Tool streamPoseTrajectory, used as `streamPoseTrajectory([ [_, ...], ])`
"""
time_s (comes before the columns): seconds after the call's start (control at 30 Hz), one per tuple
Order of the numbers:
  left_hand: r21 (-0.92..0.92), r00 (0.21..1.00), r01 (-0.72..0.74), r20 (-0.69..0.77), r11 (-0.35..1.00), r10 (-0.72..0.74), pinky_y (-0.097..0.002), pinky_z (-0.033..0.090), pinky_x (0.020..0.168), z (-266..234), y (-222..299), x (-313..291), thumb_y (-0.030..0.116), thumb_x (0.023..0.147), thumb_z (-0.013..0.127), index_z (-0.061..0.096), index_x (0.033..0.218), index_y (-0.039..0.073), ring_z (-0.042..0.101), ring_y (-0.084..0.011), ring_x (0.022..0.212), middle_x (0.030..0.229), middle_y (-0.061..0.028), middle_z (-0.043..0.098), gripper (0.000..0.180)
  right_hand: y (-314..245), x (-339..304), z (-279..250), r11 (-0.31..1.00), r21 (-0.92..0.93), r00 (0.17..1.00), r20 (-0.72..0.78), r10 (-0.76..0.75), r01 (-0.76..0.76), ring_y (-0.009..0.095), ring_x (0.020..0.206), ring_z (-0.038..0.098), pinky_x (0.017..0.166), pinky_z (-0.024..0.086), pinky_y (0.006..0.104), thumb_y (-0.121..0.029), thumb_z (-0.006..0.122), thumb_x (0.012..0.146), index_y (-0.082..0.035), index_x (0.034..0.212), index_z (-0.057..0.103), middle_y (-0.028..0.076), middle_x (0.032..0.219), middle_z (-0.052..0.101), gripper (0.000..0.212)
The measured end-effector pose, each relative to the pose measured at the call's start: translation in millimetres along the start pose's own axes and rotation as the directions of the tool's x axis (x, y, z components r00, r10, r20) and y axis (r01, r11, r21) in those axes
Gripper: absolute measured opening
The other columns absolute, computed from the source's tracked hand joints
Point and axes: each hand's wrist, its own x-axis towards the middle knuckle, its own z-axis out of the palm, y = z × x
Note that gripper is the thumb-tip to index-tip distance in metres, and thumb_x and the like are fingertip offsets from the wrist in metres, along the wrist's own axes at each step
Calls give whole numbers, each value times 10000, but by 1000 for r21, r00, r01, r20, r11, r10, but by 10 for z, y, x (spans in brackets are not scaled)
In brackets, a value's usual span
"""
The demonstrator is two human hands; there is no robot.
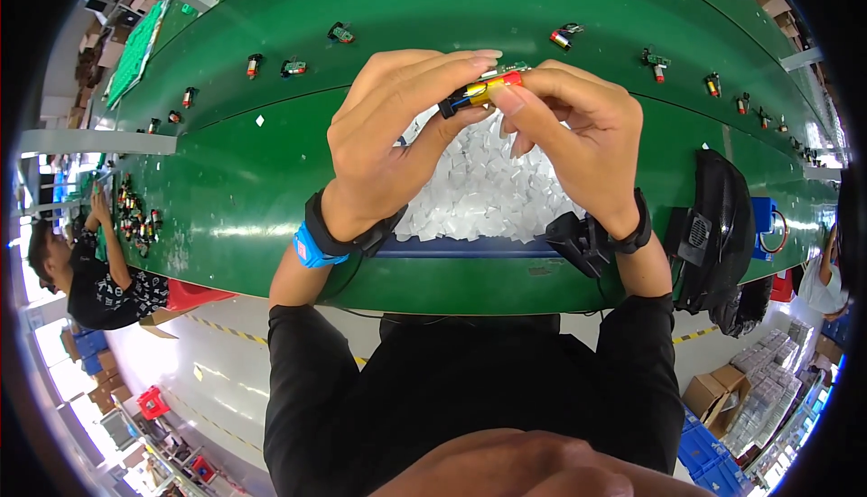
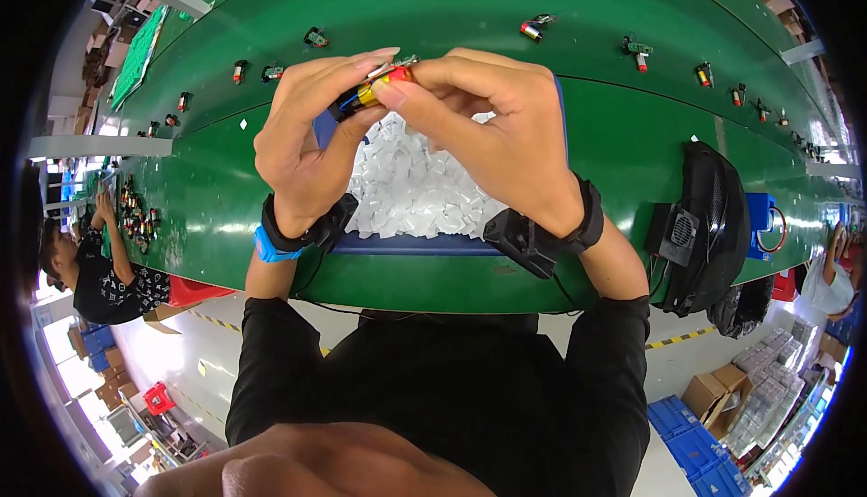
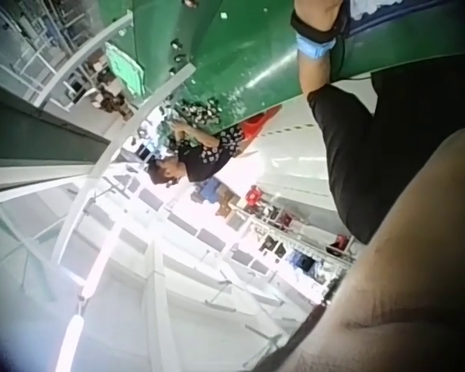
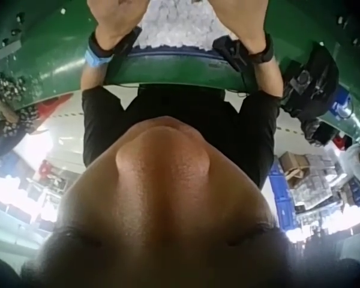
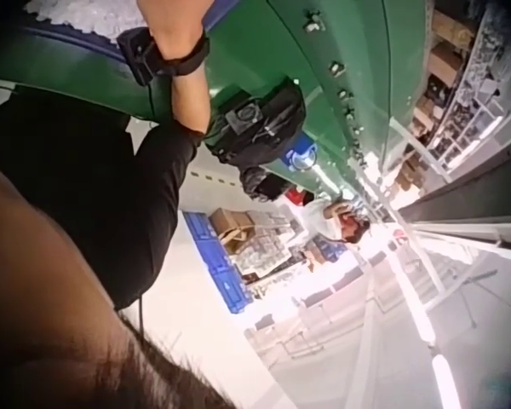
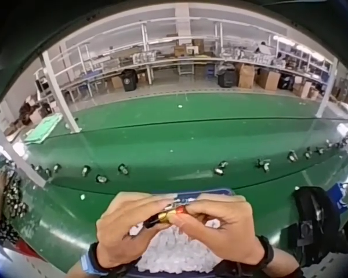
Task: The person assembles electronic components by picking up a circuit board and a battery, applying a small white adhesive strip, and pressing the components together. They then wrap the wires around the assembly and place the completed unit onto the green workbench.
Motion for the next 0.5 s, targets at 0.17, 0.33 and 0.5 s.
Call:
streamPoseTrajectory([
  [0.17, -50, 999, 3, 36, 999, -2, -317, 541, 812, -26, -3, -30, -27, 765, 788, 708, 1126, 17, 675, -222, 924, 1069, -78, 744, 373, -50, -8, 19, 999, 16, 999, 41, 35, -35, 101, 584, 627, 501, 482, 214, -48, 706, 926, 74, 925, 715, 88, 756, 662, 122],
  [0.33, -561, 827, 552, 274, 617, -491, -336, 553, 871, 10, 61, -77, 65, 932, 686, 636, 1245, -1, 675, -190, 942, 1154, -86, 706, 324, 10, 33, -24, 998, -58, 1000, 18, 22, -21, 92, 596, 632, 515, 484, 199, -46, 740, 895, 56, 907, 716, 74, 751, 665, 105],
  [0.5, -635, 559, 756, 504, 156, -659, -359, 555, 921, -34, 19, 37, 213, 1028, 579, 585, 1297, -15, 675, -184, 990, 1196, -101, 671, 352, 34, 65, -40, 949, -274, 986, -6, -166, 158, 77, 630, 642, 530, 490, 187, -5, 787, 830, 34, 919, 714, 62, 800, 670, 122],
])
